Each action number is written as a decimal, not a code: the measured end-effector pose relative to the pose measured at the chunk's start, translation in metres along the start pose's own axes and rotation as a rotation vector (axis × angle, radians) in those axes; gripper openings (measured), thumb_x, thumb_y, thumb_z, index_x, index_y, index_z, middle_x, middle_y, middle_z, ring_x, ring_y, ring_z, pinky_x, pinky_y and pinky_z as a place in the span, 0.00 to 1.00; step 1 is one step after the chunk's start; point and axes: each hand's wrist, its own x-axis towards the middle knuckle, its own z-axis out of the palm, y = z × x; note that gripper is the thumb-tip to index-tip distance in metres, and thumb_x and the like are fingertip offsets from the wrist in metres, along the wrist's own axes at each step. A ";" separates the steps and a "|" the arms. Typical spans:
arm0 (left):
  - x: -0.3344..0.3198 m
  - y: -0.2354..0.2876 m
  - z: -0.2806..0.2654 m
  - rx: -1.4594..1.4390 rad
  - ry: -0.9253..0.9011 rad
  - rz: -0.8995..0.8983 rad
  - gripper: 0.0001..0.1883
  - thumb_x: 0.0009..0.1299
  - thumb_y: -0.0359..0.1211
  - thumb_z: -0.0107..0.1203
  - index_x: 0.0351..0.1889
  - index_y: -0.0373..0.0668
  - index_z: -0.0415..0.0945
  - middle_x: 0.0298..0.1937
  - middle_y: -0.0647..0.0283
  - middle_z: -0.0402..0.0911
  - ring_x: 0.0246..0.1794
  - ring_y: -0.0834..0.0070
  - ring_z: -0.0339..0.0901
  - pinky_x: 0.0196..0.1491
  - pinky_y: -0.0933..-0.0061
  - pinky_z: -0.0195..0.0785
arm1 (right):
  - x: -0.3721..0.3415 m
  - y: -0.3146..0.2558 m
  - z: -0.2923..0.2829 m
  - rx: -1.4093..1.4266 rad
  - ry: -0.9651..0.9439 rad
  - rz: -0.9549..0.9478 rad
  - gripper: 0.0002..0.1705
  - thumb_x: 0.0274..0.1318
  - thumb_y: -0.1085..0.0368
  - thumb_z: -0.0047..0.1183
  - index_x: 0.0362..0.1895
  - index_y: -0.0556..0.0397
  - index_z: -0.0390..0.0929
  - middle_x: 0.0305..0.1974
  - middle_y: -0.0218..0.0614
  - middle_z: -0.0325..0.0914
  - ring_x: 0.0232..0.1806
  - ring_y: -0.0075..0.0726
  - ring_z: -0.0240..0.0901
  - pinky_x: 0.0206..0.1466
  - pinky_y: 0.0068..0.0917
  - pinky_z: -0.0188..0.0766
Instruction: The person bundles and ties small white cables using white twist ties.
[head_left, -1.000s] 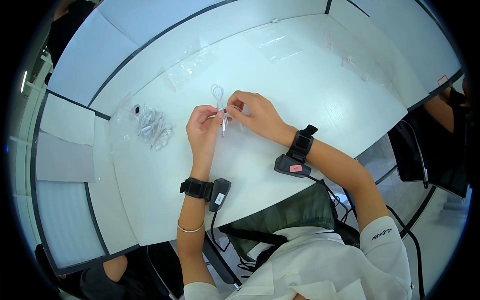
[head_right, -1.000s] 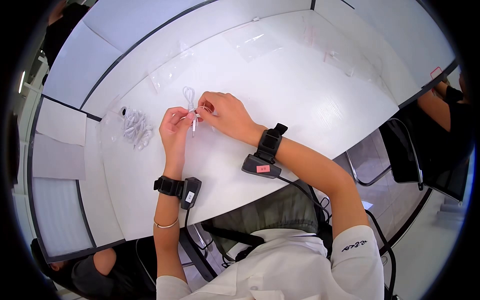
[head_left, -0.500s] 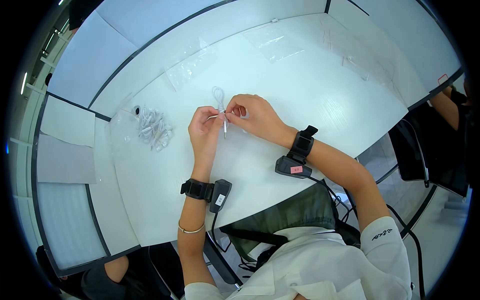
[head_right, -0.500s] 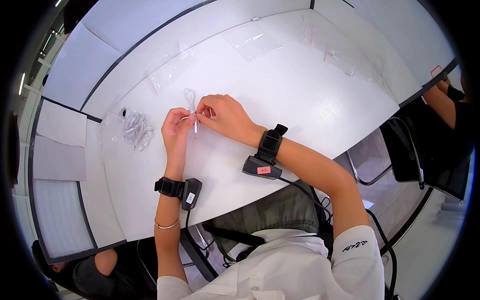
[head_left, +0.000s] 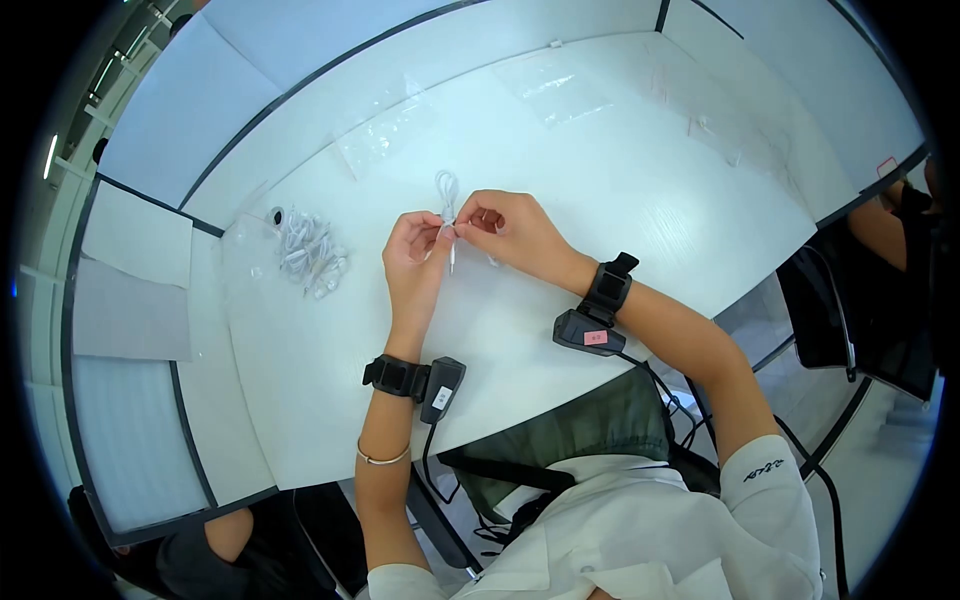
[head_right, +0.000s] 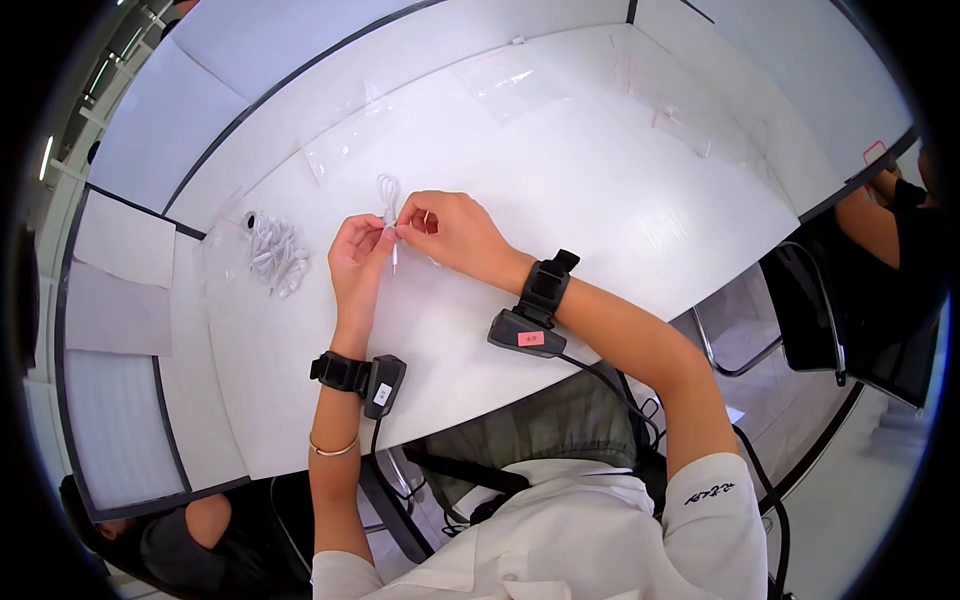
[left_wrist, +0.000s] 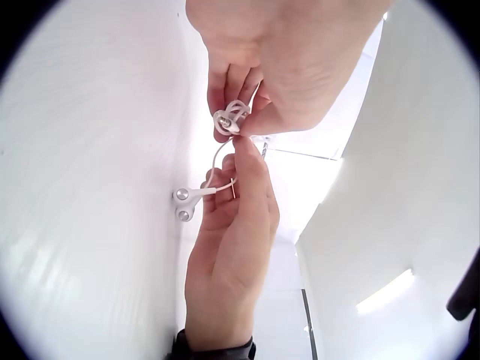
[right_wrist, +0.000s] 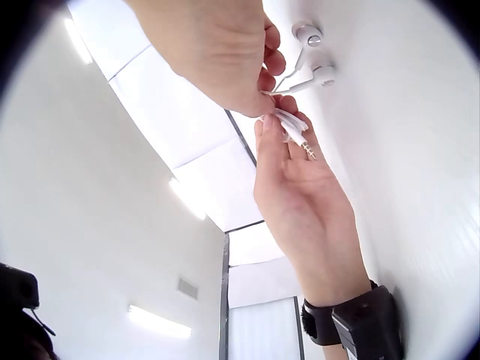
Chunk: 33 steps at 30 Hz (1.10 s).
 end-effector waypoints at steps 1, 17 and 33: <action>0.000 0.001 0.000 -0.002 0.004 0.002 0.07 0.63 0.23 0.54 0.37 0.36 0.68 0.36 0.64 0.74 0.39 0.79 0.74 0.45 0.80 0.65 | 0.001 0.001 0.000 0.015 0.012 -0.010 0.07 0.48 0.66 0.56 0.29 0.56 0.77 0.19 0.28 0.70 0.22 0.20 0.61 0.28 0.20 0.59; -0.003 0.007 0.003 0.043 0.100 -0.034 0.08 0.63 0.25 0.56 0.37 0.37 0.69 0.34 0.62 0.77 0.36 0.79 0.75 0.37 0.84 0.64 | 0.001 -0.002 -0.003 -0.132 -0.009 0.009 0.08 0.51 0.64 0.54 0.31 0.56 0.75 0.22 0.32 0.74 0.23 0.24 0.66 0.29 0.23 0.64; -0.004 0.009 0.003 0.046 0.022 -0.095 0.08 0.63 0.25 0.55 0.39 0.37 0.69 0.35 0.65 0.76 0.37 0.81 0.74 0.38 0.84 0.63 | 0.001 0.005 -0.003 0.096 -0.126 0.050 0.06 0.50 0.68 0.52 0.28 0.57 0.71 0.18 0.29 0.70 0.19 0.21 0.64 0.24 0.21 0.62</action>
